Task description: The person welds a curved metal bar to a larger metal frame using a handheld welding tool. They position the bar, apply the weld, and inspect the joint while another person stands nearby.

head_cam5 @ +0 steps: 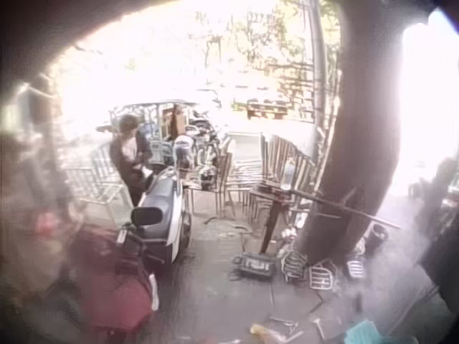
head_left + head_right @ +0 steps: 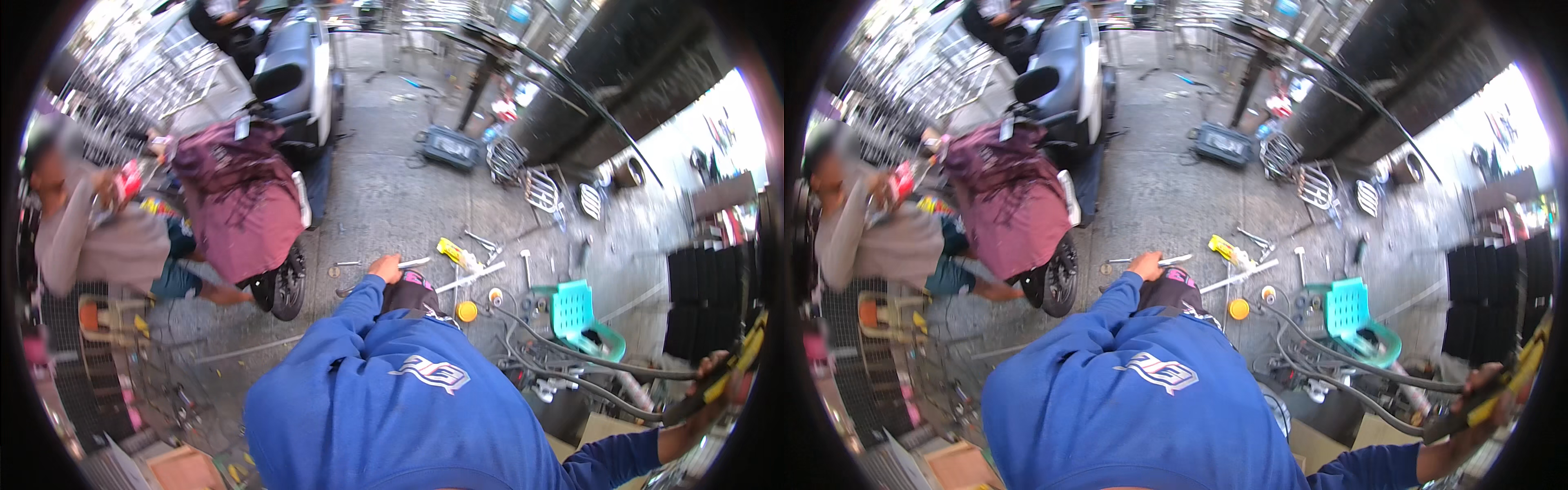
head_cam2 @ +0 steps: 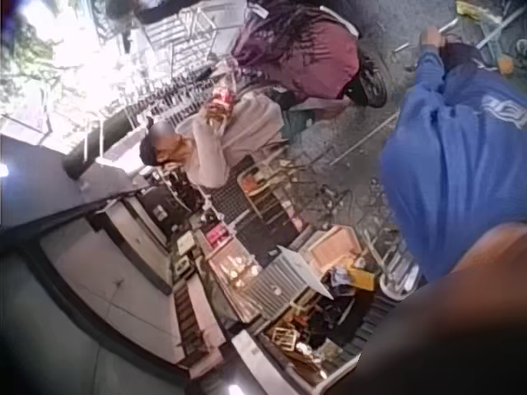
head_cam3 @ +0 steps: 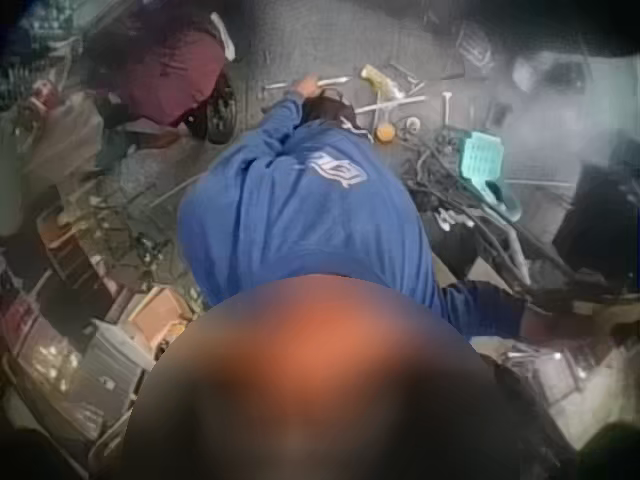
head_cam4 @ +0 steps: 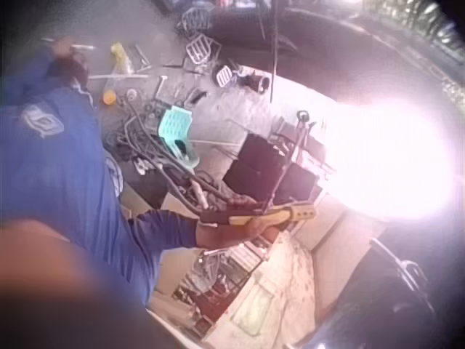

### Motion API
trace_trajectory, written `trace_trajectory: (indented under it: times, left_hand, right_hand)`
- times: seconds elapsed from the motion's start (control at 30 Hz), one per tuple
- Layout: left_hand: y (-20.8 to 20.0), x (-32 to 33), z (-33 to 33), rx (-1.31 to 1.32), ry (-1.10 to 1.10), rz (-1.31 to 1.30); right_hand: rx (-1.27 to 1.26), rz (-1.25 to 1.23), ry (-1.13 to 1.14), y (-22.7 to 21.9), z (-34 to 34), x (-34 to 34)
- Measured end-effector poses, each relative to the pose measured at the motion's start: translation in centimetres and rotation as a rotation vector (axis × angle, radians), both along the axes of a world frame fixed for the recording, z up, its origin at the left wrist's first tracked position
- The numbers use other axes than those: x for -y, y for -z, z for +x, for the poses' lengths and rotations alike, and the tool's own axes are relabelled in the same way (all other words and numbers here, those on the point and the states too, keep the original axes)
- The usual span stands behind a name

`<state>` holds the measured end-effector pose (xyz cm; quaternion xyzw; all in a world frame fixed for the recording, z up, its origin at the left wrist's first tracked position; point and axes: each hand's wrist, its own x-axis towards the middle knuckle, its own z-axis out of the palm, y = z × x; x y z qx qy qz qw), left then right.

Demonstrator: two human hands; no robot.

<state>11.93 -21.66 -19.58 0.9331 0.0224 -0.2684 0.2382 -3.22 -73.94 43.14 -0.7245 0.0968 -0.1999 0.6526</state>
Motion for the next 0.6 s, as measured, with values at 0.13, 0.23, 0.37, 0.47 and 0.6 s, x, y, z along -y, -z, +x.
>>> trace_trajectory:
  times: [0.13, 0.23, 0.37, 0.47, 0.6]
  left_hand:
    - [-2.2, -3.4, -3.1, 0.017, -0.013, -0.02]
    - [-3.3, -7.7, -5.6, 0.004, 0.005, -0.051]
    - [-5.9, -13.9, -9.6, -0.056, 0.024, -0.094]
    - [-9.7, -19.2, -12.9, -0.071, -0.015, -0.144]
    - [-17.1, -26.9, -17.1, -0.034, -0.094, -0.187]
  right_hand:
    - [0.08, -0.152, -0.284, -6.5, 2.5, 0.6]
    - [0.128, -0.058, -0.412, -5.0, 5.7, -3.3]
    - [0.009, 0.013, -0.343, 4.8, 10.3, -12.0]
    - [-0.241, -0.059, -0.305, 13.1, 12.8, -19.5]
    - [-0.283, -0.195, -0.207, 23.8, 13.7, -29.6]
